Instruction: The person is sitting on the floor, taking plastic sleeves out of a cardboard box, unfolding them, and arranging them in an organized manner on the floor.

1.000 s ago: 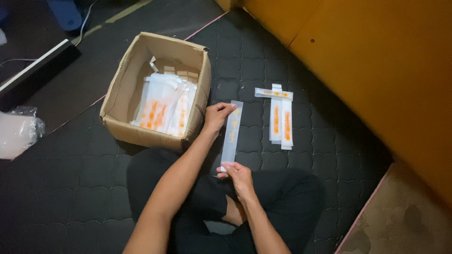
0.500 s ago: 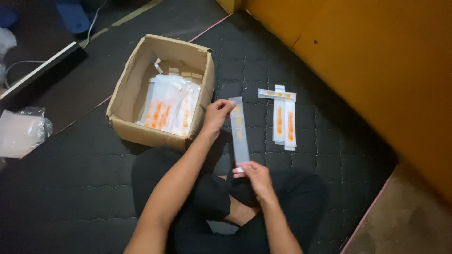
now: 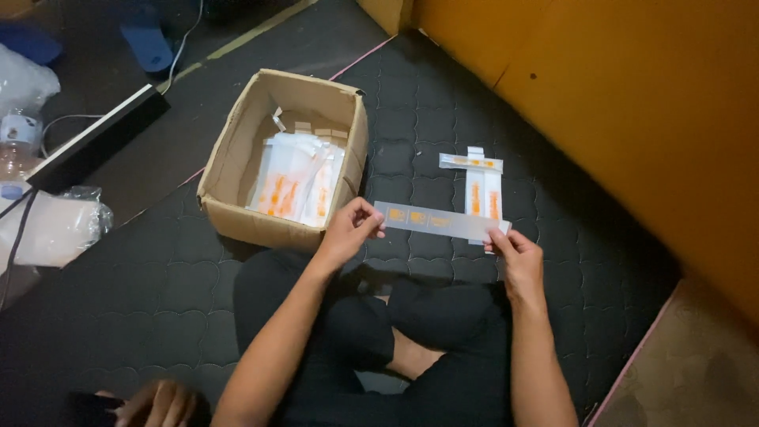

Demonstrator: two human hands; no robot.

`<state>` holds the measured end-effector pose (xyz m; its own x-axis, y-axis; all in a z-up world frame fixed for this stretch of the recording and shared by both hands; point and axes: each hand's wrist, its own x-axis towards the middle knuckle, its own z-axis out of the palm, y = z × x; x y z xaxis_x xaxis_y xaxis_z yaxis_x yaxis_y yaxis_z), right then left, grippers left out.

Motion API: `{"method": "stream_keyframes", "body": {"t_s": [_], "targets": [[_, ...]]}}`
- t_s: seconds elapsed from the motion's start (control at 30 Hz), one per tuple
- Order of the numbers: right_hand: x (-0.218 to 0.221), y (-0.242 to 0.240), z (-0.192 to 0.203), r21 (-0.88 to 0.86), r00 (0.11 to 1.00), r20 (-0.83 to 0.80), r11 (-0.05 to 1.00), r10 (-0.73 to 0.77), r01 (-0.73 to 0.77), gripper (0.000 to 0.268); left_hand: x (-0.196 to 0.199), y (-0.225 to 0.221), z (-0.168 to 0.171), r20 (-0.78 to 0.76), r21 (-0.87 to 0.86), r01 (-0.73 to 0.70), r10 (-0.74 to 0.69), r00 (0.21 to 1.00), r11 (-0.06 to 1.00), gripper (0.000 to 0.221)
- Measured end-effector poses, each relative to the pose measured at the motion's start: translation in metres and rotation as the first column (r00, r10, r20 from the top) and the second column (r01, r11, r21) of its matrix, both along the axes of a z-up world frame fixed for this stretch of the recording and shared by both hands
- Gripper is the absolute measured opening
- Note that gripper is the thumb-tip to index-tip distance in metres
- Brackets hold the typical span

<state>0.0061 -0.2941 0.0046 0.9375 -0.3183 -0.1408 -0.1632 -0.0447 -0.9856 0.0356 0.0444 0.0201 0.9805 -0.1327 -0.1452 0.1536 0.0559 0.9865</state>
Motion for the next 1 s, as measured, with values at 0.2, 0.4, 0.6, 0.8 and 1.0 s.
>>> {"method": "stream_keyframes", "body": {"t_s": [0.2,0.4,0.6,0.8,1.0], "targets": [[0.008,0.016,-0.019,0.113,0.999,0.000,0.993,-0.046,0.046,0.013,0.003,0.002,-0.023,-0.006,0.002,-0.092,0.092,0.996,0.996,0.025],[0.007,0.022,-0.019,0.081,0.998,-0.011,0.995,-0.058,0.058,0.014,-0.011,-0.007,0.001,0.020,0.077,-0.139,0.138,0.990,0.987,0.038],[0.006,0.026,-0.014,-0.022,0.999,-0.013,0.998,-0.053,0.052,0.014,-0.011,-0.012,-0.014,0.161,0.219,-0.213,0.180,0.970,0.952,0.016],[0.004,0.030,-0.012,-0.065,0.999,-0.013,0.997,-0.039,0.038,0.017,-0.009,-0.014,-0.022,0.242,0.268,-0.224,0.160,0.957,0.937,0.017],[0.001,0.033,-0.008,-0.091,0.999,-0.017,0.995,-0.035,0.033,0.017,-0.011,-0.015,-0.025,0.246,0.274,-0.211,0.143,0.959,0.938,0.023]]}}
